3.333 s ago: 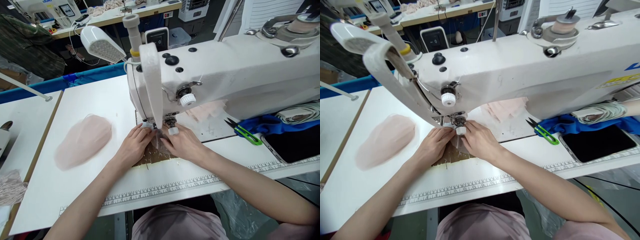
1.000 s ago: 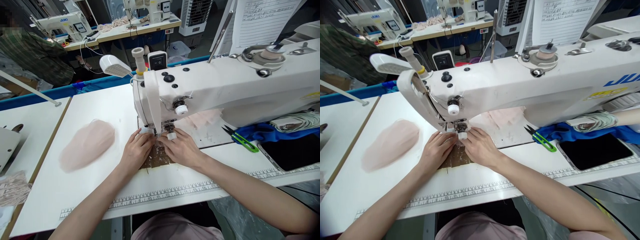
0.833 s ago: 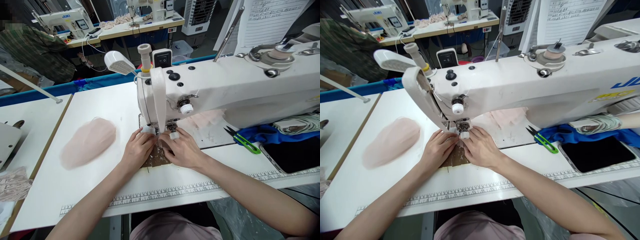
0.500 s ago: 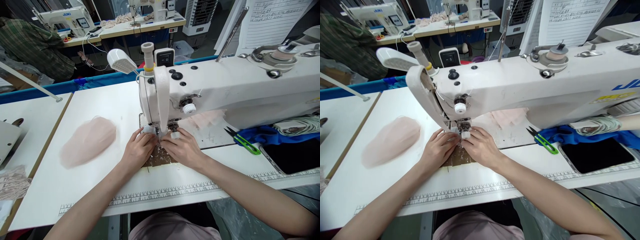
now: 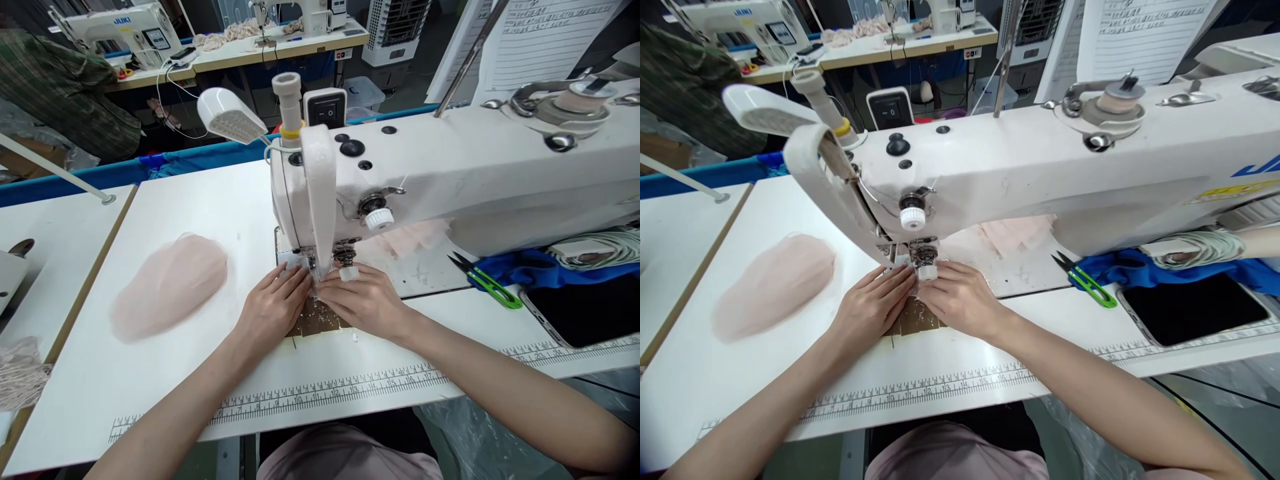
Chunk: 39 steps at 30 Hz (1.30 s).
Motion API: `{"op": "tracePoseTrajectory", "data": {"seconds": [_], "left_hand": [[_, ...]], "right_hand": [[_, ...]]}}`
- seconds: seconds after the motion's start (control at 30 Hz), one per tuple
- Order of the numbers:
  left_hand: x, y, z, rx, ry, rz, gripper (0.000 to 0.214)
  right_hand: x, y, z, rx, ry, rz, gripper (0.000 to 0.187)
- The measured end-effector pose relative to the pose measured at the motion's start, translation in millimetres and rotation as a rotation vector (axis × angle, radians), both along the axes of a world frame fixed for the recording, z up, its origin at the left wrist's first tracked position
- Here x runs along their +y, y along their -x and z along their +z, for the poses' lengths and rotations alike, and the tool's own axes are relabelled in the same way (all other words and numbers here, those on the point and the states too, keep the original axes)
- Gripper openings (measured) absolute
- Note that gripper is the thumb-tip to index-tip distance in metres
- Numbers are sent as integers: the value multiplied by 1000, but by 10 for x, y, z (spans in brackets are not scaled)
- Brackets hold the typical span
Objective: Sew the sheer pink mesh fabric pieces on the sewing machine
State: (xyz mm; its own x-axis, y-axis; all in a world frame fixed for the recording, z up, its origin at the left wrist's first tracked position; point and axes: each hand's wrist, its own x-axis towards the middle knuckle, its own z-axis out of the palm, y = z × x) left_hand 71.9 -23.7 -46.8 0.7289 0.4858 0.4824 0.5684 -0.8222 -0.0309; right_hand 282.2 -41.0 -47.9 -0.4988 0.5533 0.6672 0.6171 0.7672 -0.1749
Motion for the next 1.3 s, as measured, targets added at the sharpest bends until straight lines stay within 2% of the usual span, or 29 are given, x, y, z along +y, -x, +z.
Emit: {"op": "tracePoseTrajectory", "data": {"seconds": [0.2, 0.33, 0.43, 0.5, 0.67, 0.73, 0.97, 1.3], "left_hand": [[52, -11, 6, -90, 174, 77, 28], [142, -37, -22, -216, 346, 92, 21], [178, -40, -22, -258, 408, 75, 19], [171, -32, -5, -223, 362, 65, 20], [70, 3, 42, -11, 64, 10, 21], [26, 14, 46, 35, 8, 1, 24], [-21, 18, 26, 85, 16, -16, 30], [-31, -14, 47, 115, -37, -8, 28]], "right_hand": [[27, -18, 6, 124, 86, -65, 18], [40, -1, 6, 248, 265, -167, 18], [44, 3, 5, 284, 368, -229, 20], [40, -4, 5, 256, 323, -205, 20], [-1, -25, -3, 9, 69, -7, 18], [-19, -24, -9, -53, 20, 10, 20], [-24, -16, 0, -105, -4, 12, 21], [-27, -9, -1, -116, -18, -5, 24]]}}
